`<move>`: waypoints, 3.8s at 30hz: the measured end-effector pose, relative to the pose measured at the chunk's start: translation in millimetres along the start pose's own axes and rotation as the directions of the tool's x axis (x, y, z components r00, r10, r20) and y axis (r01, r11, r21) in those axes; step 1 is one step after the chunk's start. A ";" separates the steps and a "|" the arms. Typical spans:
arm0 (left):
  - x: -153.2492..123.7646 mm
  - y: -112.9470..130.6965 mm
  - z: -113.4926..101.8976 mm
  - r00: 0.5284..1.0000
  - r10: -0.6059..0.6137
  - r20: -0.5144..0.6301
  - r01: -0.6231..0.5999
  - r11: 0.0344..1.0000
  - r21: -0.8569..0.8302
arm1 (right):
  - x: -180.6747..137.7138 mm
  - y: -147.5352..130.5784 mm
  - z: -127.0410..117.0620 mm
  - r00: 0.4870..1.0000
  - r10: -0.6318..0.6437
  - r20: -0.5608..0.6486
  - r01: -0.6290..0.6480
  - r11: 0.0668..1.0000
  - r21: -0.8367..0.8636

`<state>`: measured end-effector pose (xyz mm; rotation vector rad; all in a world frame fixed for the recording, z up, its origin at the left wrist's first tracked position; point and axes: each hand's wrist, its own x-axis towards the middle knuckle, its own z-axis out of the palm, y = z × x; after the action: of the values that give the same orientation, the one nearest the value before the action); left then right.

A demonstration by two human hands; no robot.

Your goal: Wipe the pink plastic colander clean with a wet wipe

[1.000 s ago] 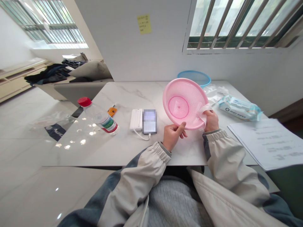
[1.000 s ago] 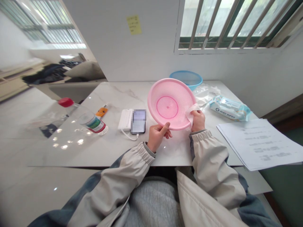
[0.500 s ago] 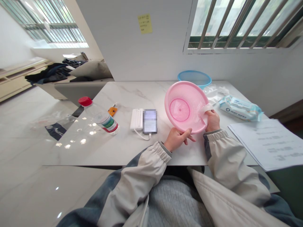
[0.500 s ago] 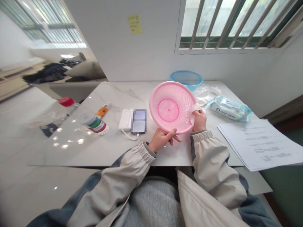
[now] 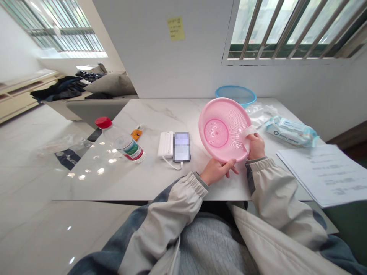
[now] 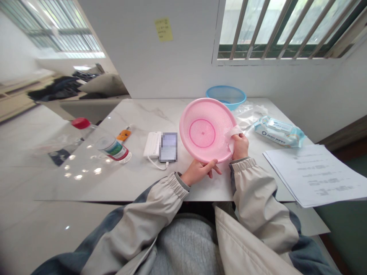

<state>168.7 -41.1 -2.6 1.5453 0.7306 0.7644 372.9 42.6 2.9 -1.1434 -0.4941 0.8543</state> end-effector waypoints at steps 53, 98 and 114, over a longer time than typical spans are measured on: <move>4.5 -5.6 3.8 0.999 0.041 -0.004 -0.041 0.989 -0.142 | -1.9 -1.9 0.1 1.000 0.012 -0.007 -0.012 1.000 -0.026; -1.1 15.8 1.1 0.960 0.053 -0.274 -0.051 0.999 0.014 | -3.0 -4.6 -0.4 0.999 0.018 0.044 -0.017 0.999 -0.042; 5.6 -4.3 8.1 0.997 0.012 -0.071 -0.006 0.996 0.092 | 2.2 9.3 -0.3 0.999 0.025 0.041 -0.024 0.999 -0.028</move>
<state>178.4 -40.8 -7.2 1.6111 0.8215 0.8059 371.4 45.7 -6.1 -1.1611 -0.5290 0.8963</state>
